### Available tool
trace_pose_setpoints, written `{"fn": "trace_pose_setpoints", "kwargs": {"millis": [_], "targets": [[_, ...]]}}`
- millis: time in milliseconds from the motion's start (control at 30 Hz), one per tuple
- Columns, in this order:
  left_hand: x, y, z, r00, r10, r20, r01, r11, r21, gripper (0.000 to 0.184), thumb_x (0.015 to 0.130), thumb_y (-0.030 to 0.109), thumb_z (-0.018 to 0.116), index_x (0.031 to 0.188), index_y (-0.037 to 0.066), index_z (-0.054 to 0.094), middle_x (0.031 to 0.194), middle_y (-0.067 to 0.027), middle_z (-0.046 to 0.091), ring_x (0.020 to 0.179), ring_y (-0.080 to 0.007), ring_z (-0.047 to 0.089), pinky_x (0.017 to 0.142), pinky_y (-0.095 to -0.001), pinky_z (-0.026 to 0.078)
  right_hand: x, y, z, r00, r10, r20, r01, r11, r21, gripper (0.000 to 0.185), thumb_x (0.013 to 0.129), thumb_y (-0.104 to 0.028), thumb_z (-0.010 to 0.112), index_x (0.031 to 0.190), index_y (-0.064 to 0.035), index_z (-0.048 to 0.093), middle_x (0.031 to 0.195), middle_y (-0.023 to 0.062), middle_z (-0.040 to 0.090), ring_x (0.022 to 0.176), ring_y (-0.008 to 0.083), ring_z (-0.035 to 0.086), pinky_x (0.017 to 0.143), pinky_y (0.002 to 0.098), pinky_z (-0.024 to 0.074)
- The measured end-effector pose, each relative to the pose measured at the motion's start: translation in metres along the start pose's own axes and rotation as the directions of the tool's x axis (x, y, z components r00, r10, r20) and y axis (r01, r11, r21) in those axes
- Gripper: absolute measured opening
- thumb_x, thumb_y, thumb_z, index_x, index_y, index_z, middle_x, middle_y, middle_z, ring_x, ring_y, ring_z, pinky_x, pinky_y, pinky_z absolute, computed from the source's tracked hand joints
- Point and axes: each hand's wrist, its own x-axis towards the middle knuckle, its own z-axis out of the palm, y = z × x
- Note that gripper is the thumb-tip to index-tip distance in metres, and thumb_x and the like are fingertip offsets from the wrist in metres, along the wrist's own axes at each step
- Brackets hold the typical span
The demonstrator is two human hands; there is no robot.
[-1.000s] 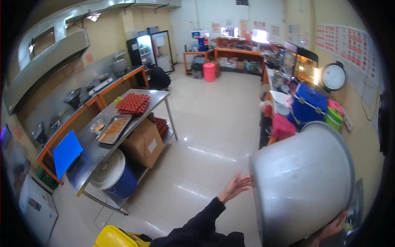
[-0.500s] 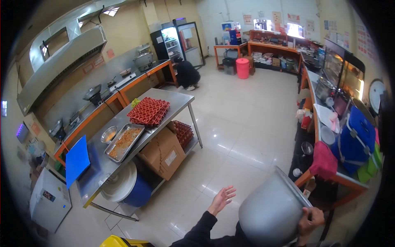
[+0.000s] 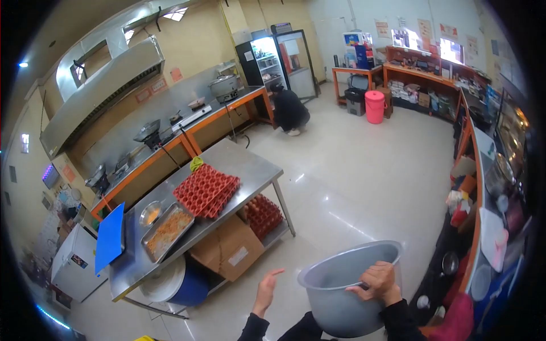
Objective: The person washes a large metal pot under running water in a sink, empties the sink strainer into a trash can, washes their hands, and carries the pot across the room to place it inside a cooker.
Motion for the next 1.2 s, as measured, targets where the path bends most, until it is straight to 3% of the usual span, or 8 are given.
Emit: {"fn": "trace_pose_setpoints", "kwargs": {"millis": [167,267,400,600,800,833,1033,1200], "targets": [[0.157,0.009,0.057,0.877,0.388,0.283,-0.449,0.871,0.198,0.043,0.076,0.050,0.068,0.088,0.009,0.065,0.093,-0.0075,0.066,0.088,-0.0271,0.061,0.080,-0.0345,0.046,0.105,0.118,0.067,0.999,-0.035,0.031,0.031,0.993,0.114,0.048,0.062,-0.045,0.079,0.048,-0.0131,0.045,0.043,0.0011,0.042,0.039,0.0204,0.044,0.044,0.0291,0.0355],[0.235,0.000,0.061,0.942,-0.013,0.335,-0.104,0.939,0.328,0.037,0.069,0.041,0.077,0.067,0.008,0.060,0.071,-0.0044,0.062,0.068,-0.0256,0.062,0.065,-0.0334,0.047,0.145,0.190,0.093,0.998,-0.013,0.059,0.009,0.998,0.065,0.048,0.062,-0.047,0.078,0.048,-0.0133,0.046,0.044,0.0010,0.044,0.040,0.0202,0.047,0.044,0.0295,0.0362],[0.351,-0.021,0.101,0.892,0.452,-0.027,-0.419,0.846,0.329,0.037,0.067,0.036,0.078,0.056,0.011,0.054,0.053,-0.0032,0.051,0.049,-0.0232,0.052,0.049,-0.0322,0.038,0.202,0.273,0.111,0.999,0.017,-0.041,-0.018,0.999,-0.026,0.043,0.066,-0.044,0.077,0.054,-0.0112,0.051,0.049,0.0014,0.049,0.047,0.0228,0.050,0.050,0.0302,0.0412],[0.539,-0.026,0.147,0.863,0.438,-0.251,-0.300,0.845,0.443,0.043,0.068,0.038,0.079,0.052,0.009,0.051,0.047,-0.0069,0.043,0.042,-0.0241,0.044,0.043,-0.0330,0.031,0.262,0.436,0.132,0.866,0.396,-0.304,-0.477,0.837,-0.270,0.034,0.082,-0.029,0.069,0.097,-0.0015,0.057,0.095,0.0128,0.057,0.088,0.0264,0.056,0.075,0.0358,0.0473],[0.691,-0.057,0.123,0.761,0.225,-0.609,0.027,0.926,0.376,0.047,0.074,0.034,0.077,0.052,0.004,0.049,0.047,-0.0066,0.037,0.043,-0.0156,0.032,0.041,-0.0295,0.027,0.130,0.684,0.261,0.061,0.998,-0.023,-0.886,0.065,0.459,0.045,0.093,-0.047,0.047,0.110,-0.0066,0.053,0.100,0.0073,0.055,0.093,0.0152,0.052,0.073,0.0271,0.0446],[0.715,-0.058,0.115,0.709,0.207,-0.674,0.055,0.937,0.345,0.048,0.076,0.034,0.076,0.052,0.004,0.048,0.047,-0.0020,0.038,0.047,-0.0115,0.032,0.043,-0.0279,0.027,0.130,0.706,0.286,-0.105,0.966,0.235,-0.865,-0.205,0.457,0.047,0.093,-0.051,0.044,0.114,-0.0097,0.053,0.101,0.0069,0.055,0.092,0.0154,0.052,0.074,0.0269,0.0440],[0.806,-0.075,0.020,0.260,0.142,-0.955,-0.035,0.990,0.137,0.045,0.091,0.036,0.059,0.059,0.005,0.055,0.054,0.0034,0.049,0.052,-0.0073,0.041,0.048,-0.0243,0.033,0.303,0.737,0.500,0.192,0.425,0.884,-0.777,-0.484,0.402,0.050,0.097,-0.049,0.034,0.127,-0.0106,0.045,0.121,0.0132,0.051,0.109,0.0249,0.050,0.092,0.0456,0.0437],[0.874,-0.095,-0.056,0.044,-0.188,-0.981,-0.455,0.870,-0.187,0.045,0.097,0.040,0.043,0.084,0.000,0.059,0.069,-0.0030,0.058,0.052,-0.0114,0.049,0.048,-0.0245,0.039,0.513,0.713,0.667,0.359,-0.060,0.931,-0.642,-0.740,0.200,0.055,0.095,-0.047,0.040,0.134,-0.0080,0.042,0.130,0.0126,0.049,0.116,0.0289,0.048,0.095,0.0449,0.0403]]}}
